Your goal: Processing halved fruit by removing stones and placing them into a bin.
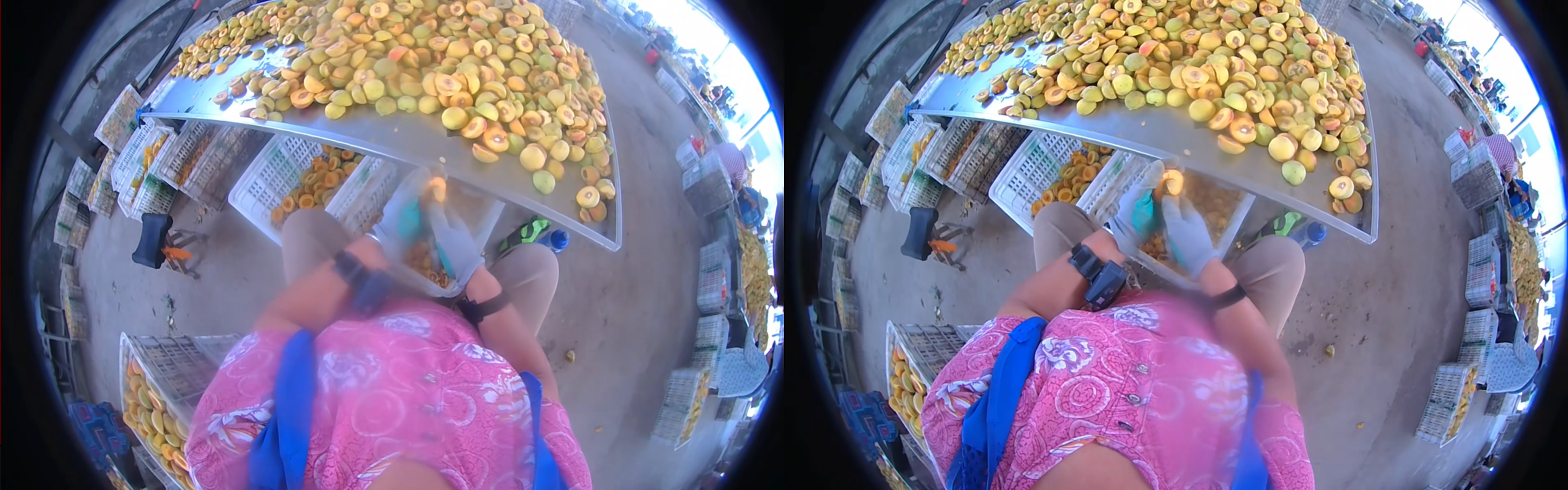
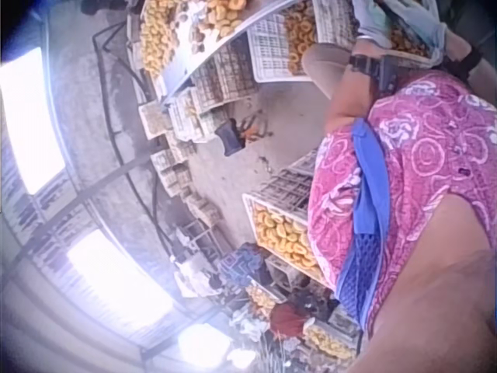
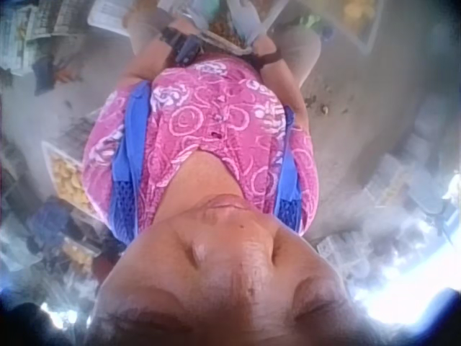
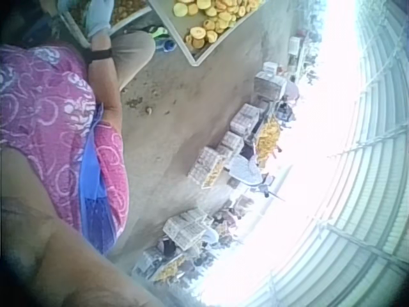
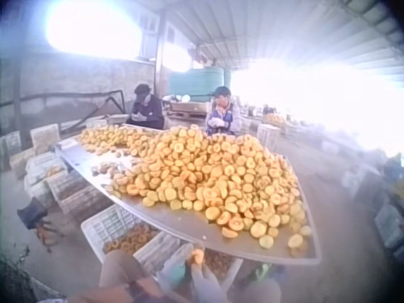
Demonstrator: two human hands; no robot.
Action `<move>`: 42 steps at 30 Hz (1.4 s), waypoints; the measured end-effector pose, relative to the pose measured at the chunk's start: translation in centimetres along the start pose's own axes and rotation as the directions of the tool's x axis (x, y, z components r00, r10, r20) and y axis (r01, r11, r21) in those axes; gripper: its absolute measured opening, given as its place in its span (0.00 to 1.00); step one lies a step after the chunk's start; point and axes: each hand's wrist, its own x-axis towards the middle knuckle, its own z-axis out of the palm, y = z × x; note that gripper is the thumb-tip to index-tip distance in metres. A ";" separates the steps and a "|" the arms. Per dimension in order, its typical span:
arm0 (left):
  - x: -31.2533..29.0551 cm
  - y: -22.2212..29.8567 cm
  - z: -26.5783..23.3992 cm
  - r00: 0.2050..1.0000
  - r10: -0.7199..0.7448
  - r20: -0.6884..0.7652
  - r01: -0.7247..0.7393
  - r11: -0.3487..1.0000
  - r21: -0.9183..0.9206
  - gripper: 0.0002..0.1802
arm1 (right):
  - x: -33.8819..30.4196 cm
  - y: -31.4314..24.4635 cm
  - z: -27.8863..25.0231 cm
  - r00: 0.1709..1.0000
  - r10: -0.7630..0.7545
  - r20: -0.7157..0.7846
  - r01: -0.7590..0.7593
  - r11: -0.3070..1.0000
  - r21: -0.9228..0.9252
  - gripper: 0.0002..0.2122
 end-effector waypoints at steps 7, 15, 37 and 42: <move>-0.2 -0.7 0.4 0.992 0.124 -0.032 -0.117 0.980 0.162 0.21 | 0.4 0.5 -0.3 0.993 -0.118 -0.025 0.112 0.978 -0.177 0.24; -0.7 1.3 1.6 0.995 -0.082 -0.052 0.087 0.990 0.113 0.23 | 0.8 0.7 -1.5 0.992 0.009 0.127 0.051 0.886 -0.461 0.27; -0.9 1.0 -0.1 0.999 0.041 0.021 -0.045 0.966 0.256 0.20 | 1.1 1.8 -1.0 0.981 0.128 0.146 -0.136 0.989 0.052 0.18; -1.1 1.0 0.5 0.998 0.065 0.024 -0.069 0.963 0.261 0.20 | 1.8 2.3 -1.1 0.987 -0.159 0.005 0.156 0.962 -0.224 0.21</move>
